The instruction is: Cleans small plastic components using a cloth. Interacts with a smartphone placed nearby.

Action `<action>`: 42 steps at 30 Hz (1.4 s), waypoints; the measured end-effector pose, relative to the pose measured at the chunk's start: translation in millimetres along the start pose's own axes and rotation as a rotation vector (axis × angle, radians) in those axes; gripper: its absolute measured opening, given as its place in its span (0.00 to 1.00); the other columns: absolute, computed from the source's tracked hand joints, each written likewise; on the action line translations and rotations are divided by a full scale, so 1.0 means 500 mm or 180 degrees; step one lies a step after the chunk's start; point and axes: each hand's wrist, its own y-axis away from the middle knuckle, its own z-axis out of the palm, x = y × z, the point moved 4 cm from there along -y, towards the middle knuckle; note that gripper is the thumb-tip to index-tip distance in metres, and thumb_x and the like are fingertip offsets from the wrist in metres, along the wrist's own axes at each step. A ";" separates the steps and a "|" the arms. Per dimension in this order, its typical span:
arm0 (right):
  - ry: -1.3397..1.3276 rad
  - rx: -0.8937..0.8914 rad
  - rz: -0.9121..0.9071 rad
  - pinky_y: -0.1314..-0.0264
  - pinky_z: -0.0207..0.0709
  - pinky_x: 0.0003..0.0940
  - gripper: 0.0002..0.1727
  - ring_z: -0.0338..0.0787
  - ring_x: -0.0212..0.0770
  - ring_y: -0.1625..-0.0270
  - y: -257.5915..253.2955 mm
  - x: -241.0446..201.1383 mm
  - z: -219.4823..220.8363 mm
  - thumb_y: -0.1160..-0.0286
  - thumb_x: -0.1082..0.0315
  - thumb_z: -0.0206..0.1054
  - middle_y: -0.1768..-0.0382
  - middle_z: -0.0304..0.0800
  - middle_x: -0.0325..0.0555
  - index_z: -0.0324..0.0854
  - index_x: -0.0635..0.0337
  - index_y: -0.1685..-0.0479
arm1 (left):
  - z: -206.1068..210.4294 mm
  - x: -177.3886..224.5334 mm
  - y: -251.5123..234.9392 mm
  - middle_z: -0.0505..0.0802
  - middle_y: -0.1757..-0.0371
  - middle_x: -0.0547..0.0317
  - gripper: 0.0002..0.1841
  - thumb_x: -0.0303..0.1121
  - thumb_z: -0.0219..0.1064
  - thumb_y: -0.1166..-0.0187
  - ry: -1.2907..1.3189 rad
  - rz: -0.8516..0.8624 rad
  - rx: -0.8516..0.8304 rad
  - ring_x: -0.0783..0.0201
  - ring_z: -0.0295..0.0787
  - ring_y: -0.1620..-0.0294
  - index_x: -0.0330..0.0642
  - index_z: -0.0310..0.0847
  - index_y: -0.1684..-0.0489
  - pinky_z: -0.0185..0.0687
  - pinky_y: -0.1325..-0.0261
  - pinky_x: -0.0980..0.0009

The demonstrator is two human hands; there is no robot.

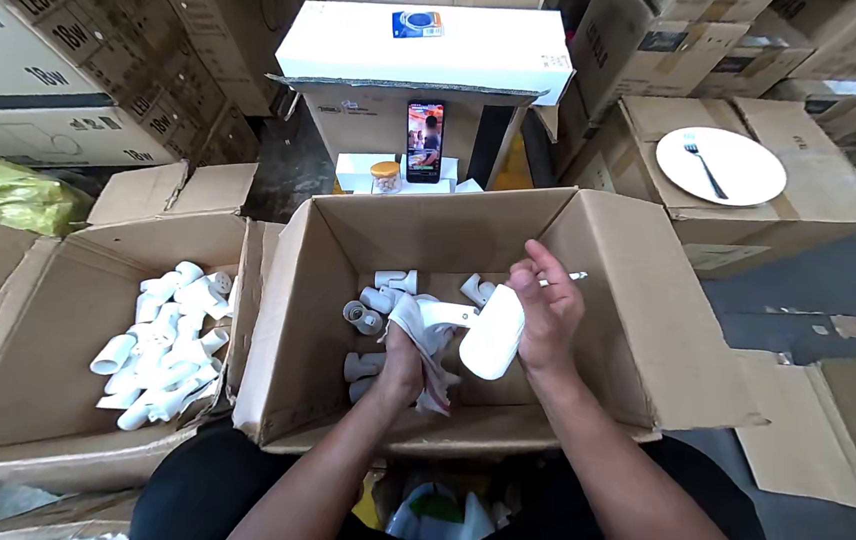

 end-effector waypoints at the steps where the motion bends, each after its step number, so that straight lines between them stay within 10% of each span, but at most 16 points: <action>1: -0.0098 -0.0197 0.0094 0.55 0.89 0.31 0.39 0.88 0.32 0.59 0.000 0.007 -0.003 0.30 0.49 0.76 0.51 0.86 0.37 0.72 0.60 0.20 | 0.003 -0.002 0.001 0.93 0.59 0.55 0.31 0.48 0.24 0.05 -0.0030 -0.0210 0.0065 0.64 0.92 0.55 0.42 0.76 0.42 0.91 0.51 0.64; 8: -0.0571 0.0341 0.1204 0.67 0.91 0.38 0.27 0.89 0.43 0.73 -0.019 0.030 -0.020 0.31 0.75 0.65 0.68 0.86 0.51 0.77 0.70 0.28 | 0.001 0.011 0.006 0.89 0.46 0.50 0.18 0.27 0.49 0.14 -0.1799 0.0740 -0.0028 0.73 0.85 0.43 0.26 0.78 0.36 0.79 0.33 0.75; 13: -0.0751 0.1102 0.1674 0.72 0.89 0.34 0.21 0.89 0.40 0.76 -0.018 0.036 -0.035 0.20 0.77 0.61 0.69 0.88 0.52 0.76 0.72 0.29 | -0.012 0.006 0.014 0.93 0.47 0.46 0.22 0.40 0.58 0.16 -0.2860 0.1743 -0.0630 0.66 0.89 0.39 0.26 0.82 0.41 0.81 0.27 0.62; 17: -0.0948 0.1101 0.1886 0.72 0.88 0.34 0.22 0.87 0.38 0.76 -0.011 0.048 -0.046 0.17 0.74 0.57 0.68 0.86 0.50 0.71 0.69 0.26 | -0.014 0.002 0.032 0.97 0.59 0.50 0.16 0.42 0.65 0.22 -0.3601 0.2620 -0.0730 0.59 0.96 0.51 0.38 0.91 0.59 0.90 0.44 0.52; 25: -0.0235 0.0900 0.1147 0.69 0.88 0.35 0.26 0.87 0.40 0.72 -0.008 0.024 -0.037 0.31 0.80 0.65 0.63 0.85 0.51 0.77 0.73 0.29 | -0.008 -0.007 -0.001 0.95 0.54 0.55 0.15 0.36 0.60 0.18 -0.2965 0.1076 -0.0567 0.68 0.92 0.48 0.35 0.86 0.47 0.87 0.37 0.61; 30: -0.0180 0.1156 0.1223 0.69 0.88 0.34 0.26 0.88 0.39 0.72 -0.005 0.040 -0.047 0.32 0.81 0.66 0.65 0.85 0.50 0.77 0.74 0.30 | -0.012 -0.028 -0.008 0.93 0.63 0.55 0.13 0.41 0.62 0.23 -0.3786 0.0673 -0.1135 0.60 0.91 0.55 0.42 0.88 0.62 0.85 0.46 0.49; 39: -0.0028 0.0570 0.0672 0.65 0.88 0.29 0.32 0.88 0.35 0.69 -0.003 0.005 -0.034 0.40 0.79 0.67 0.65 0.86 0.44 0.73 0.76 0.27 | -0.006 -0.001 0.015 0.97 0.60 0.49 0.17 0.43 0.59 0.18 -0.4253 0.1993 -0.0671 0.51 0.96 0.55 0.41 0.91 0.59 0.89 0.54 0.44; 42: 0.0005 0.0378 0.0458 0.64 0.88 0.29 0.34 0.89 0.35 0.69 -0.003 -0.006 -0.030 0.40 0.78 0.68 0.65 0.87 0.43 0.72 0.76 0.26 | -0.010 0.004 0.009 0.96 0.61 0.53 0.17 0.41 0.57 0.19 -0.3703 0.1675 -0.0300 0.57 0.95 0.55 0.39 0.90 0.57 0.89 0.52 0.48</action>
